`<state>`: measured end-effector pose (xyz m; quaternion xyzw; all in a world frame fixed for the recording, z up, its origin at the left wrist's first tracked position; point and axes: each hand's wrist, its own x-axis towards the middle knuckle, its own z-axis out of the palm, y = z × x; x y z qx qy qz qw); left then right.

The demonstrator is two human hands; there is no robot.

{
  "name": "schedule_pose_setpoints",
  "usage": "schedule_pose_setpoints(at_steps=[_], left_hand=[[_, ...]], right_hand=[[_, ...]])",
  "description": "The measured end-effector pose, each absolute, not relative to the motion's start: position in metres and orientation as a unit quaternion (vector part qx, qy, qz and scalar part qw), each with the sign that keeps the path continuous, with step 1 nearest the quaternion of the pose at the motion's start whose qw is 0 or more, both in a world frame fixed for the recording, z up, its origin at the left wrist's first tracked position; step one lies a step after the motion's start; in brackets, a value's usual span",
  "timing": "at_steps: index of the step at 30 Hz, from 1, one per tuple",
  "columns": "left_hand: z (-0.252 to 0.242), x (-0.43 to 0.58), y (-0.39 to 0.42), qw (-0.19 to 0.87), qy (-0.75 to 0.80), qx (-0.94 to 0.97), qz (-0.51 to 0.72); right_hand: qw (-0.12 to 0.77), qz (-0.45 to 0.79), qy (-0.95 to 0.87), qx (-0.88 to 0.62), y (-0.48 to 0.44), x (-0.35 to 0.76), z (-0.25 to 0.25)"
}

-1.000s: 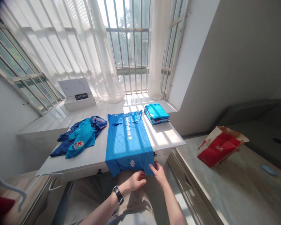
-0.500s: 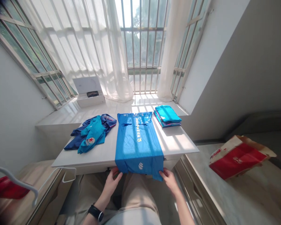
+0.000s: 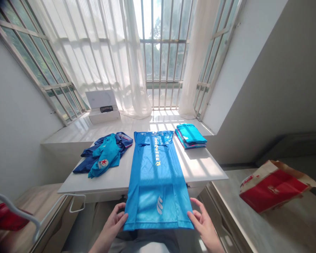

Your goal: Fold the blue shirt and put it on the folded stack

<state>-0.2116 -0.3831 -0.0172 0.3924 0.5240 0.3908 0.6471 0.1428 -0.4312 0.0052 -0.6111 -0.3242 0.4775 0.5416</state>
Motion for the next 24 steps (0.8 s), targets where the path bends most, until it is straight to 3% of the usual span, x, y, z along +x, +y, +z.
schedule_pose_setpoints(at_steps=[5, 11, 15, 21, 24], left_hand=[[0.008, -0.21, -0.397, 0.655, 0.499, 0.399, 0.403], [0.054, -0.231, -0.404, 0.623, 0.522, 0.485, 0.323], [0.083, -0.246, -0.417, 0.625, 0.533, 0.489, 0.295], [0.093, -0.266, -0.42, 0.541, 0.553, 0.481, 0.413], [0.103, -0.269, -0.393, 0.514, 0.559, 0.542, 0.361]], right_hand=[[0.454, 0.465, -0.403, -0.644, -0.435, 0.143, 0.028], [0.374, 0.512, -0.441, -0.635, -0.44, 0.159, 0.048], [0.441, 0.517, -0.408, -0.61, -0.456, 0.177, 0.057], [0.496, 0.47, -0.387, -0.62, -0.455, 0.177, 0.068], [0.496, 0.444, -0.393, -0.634, -0.443, 0.172, 0.07]])
